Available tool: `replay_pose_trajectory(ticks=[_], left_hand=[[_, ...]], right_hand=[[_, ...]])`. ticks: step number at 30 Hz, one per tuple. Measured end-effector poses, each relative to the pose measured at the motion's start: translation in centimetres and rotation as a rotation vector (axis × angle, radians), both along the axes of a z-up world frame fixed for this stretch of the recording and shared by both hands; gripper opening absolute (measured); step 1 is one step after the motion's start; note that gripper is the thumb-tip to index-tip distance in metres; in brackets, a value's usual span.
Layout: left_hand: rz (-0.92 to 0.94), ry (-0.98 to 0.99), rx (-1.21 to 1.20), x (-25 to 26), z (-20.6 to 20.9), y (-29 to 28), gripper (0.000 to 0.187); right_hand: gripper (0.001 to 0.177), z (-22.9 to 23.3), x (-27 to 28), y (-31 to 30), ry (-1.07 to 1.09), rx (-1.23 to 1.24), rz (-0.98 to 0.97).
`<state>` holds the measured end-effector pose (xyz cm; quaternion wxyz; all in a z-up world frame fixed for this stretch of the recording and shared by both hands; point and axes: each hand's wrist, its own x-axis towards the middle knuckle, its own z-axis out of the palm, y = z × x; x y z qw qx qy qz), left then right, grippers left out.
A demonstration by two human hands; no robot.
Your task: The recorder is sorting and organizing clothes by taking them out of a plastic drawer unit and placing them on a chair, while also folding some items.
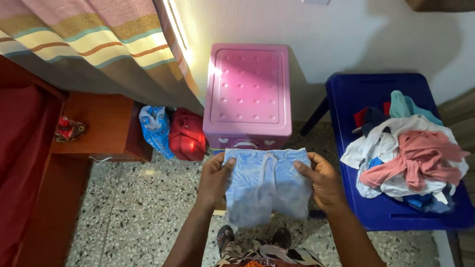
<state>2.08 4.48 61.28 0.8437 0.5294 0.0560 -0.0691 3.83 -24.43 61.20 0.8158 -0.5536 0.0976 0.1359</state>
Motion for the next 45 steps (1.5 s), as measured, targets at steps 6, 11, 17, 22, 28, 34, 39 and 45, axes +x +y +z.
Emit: replay_pose_trajectory(ticks=[6,11,17,22,28,34,39,45], left_hand=[[-0.041,-0.036,0.094,1.0,-2.1,-1.6,0.028],[-0.02,-0.132,0.087,0.9,-1.5,-2.4,0.03],[0.011,-0.15,0.231,2.0,-5.1,-5.3,0.022],[-0.095,0.073,-0.146,3.4,-4.8,-10.1,0.027],[-0.538,0.118,0.408,3.3,-10.8,-19.3,0.043],[-0.54,0.157,0.131,5.7,-12.0,-27.2,0.024],[-0.407,-0.099,0.47,10.5,-12.4,-36.4,0.025],[-0.242,-0.189,0.308,13.9,-12.7,-45.8,0.06]], right_hand=[[0.027,-4.1,-0.1,-1.0,0.03,-0.172,0.094],[0.015,-2.6,-0.4,-0.7,-0.112,-0.152,-0.029],[0.023,-9.1,-1.3,-5.4,-0.168,-0.156,-0.101],[0.018,-4.4,-2.2,-9.0,-0.069,-0.133,-0.236],[0.038,-3.4,-3.0,-18.0,0.053,-0.008,-0.348],[0.024,-9.3,-3.6,-30.1,0.051,-0.263,-0.444],[0.018,-10.4,-0.6,-38.1,-0.16,-0.556,-0.614],[0.028,-13.9,4.9,-49.4,-0.173,-0.692,-0.789]])
